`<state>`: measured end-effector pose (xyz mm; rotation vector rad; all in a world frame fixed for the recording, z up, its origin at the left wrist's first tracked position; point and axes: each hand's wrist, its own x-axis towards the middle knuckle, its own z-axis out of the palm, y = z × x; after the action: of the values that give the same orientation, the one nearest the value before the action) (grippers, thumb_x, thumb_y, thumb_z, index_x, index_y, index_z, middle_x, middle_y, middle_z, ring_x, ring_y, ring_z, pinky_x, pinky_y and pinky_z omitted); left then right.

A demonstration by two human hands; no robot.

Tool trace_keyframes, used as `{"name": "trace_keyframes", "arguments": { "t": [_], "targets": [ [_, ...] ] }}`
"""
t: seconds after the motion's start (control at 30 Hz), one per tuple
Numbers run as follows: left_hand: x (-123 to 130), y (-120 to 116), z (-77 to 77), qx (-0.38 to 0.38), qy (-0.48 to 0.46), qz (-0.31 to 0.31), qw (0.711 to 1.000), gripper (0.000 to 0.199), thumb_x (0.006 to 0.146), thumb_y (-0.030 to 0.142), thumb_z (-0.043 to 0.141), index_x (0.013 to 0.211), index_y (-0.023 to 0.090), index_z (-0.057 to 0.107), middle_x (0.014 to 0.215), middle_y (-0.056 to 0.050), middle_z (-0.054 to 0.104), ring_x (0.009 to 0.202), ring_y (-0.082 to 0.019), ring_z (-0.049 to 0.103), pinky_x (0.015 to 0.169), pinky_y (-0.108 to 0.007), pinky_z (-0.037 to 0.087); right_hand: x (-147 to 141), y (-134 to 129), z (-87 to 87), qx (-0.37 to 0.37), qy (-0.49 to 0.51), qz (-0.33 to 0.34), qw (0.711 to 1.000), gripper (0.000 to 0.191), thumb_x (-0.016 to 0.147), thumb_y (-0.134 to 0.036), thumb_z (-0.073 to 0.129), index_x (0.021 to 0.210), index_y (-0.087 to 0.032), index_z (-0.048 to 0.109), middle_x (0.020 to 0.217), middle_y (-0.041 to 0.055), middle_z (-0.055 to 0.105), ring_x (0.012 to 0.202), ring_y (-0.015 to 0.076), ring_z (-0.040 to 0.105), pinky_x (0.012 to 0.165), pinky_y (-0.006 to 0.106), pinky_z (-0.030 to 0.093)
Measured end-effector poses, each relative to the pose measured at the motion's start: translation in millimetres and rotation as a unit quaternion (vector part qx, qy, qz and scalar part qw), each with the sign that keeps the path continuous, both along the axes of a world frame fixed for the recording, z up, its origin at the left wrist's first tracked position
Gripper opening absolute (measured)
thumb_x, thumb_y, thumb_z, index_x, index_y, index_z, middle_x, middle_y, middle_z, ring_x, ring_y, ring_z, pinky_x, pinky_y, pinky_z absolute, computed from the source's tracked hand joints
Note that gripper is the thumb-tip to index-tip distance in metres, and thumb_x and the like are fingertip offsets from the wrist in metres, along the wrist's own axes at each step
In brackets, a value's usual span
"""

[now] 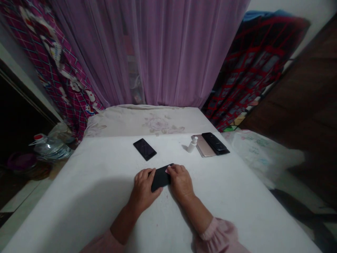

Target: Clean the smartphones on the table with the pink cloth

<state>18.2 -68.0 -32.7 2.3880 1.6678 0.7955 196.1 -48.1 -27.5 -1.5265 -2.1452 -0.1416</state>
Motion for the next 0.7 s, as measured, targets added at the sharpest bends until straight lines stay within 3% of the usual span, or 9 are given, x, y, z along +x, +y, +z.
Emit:
{"name": "trace_keyframes", "arguments": {
  "t": [0.17,0.33,0.43,0.6,0.7],
  "targets": [
    [-1,0,0.9,-0.001,-0.013,-0.002,1.0,0.057,0.073,0.029,0.066,0.127,0.02,0.051,0.116,-0.011,0.058,0.11,-0.03,0.053,0.097,-0.048,0.041,-13,-7,0.0,-0.005,0.013,0.039,0.999,0.016,0.086,-0.016,0.06,0.098,-0.021,0.071,0.094,0.0075,0.066,0.084,0.0199,0.054,0.072,0.031,0.042],
    [-2,2,-1.2,-0.013,-0.022,-0.002,1.0,0.061,0.071,0.03,0.069,0.128,0.02,0.049,0.116,-0.011,0.059,0.11,-0.03,0.053,0.097,-0.048,0.041,12,11,0.5,-0.011,0.023,-0.031,0.999,0.019,0.084,-0.014,0.06,0.096,-0.022,0.072,0.094,0.008,0.066,0.085,0.0217,0.053,0.074,0.032,0.044],
    [-2,3,-3.9,-0.021,-0.026,0.012,0.999,0.073,0.07,0.031,0.07,0.135,0.018,0.04,0.118,-0.012,0.059,0.112,-0.032,0.053,0.098,-0.049,0.039,9,18,2.2,-0.021,0.026,-0.048,0.998,0.019,0.084,-0.013,0.06,0.097,-0.021,0.072,0.095,0.0089,0.065,0.086,0.0221,0.052,0.075,0.032,0.044],
    [0,3,-5.8,-0.018,-0.044,0.024,0.999,0.09,0.069,0.029,0.069,0.145,0.018,0.021,0.118,-0.012,0.06,0.11,-0.031,0.055,0.096,-0.048,0.04,-27,6,6.6,-0.047,0.023,0.019,0.998,0.016,0.085,-0.016,0.062,0.096,-0.022,0.071,0.094,0.0071,0.066,0.086,0.0214,0.053,0.075,0.032,0.044],
    [0,3,-4.9,-0.014,-0.049,0.023,0.998,0.093,0.069,0.028,0.069,0.146,0.017,0.017,0.116,-0.012,0.061,0.109,-0.031,0.056,0.095,-0.047,0.041,-26,1,8.1,-0.05,0.026,0.041,0.998,0.016,0.086,-0.018,0.061,0.097,-0.023,0.071,0.095,0.0063,0.067,0.088,0.0209,0.054,0.075,0.032,0.043]
  ]
}}
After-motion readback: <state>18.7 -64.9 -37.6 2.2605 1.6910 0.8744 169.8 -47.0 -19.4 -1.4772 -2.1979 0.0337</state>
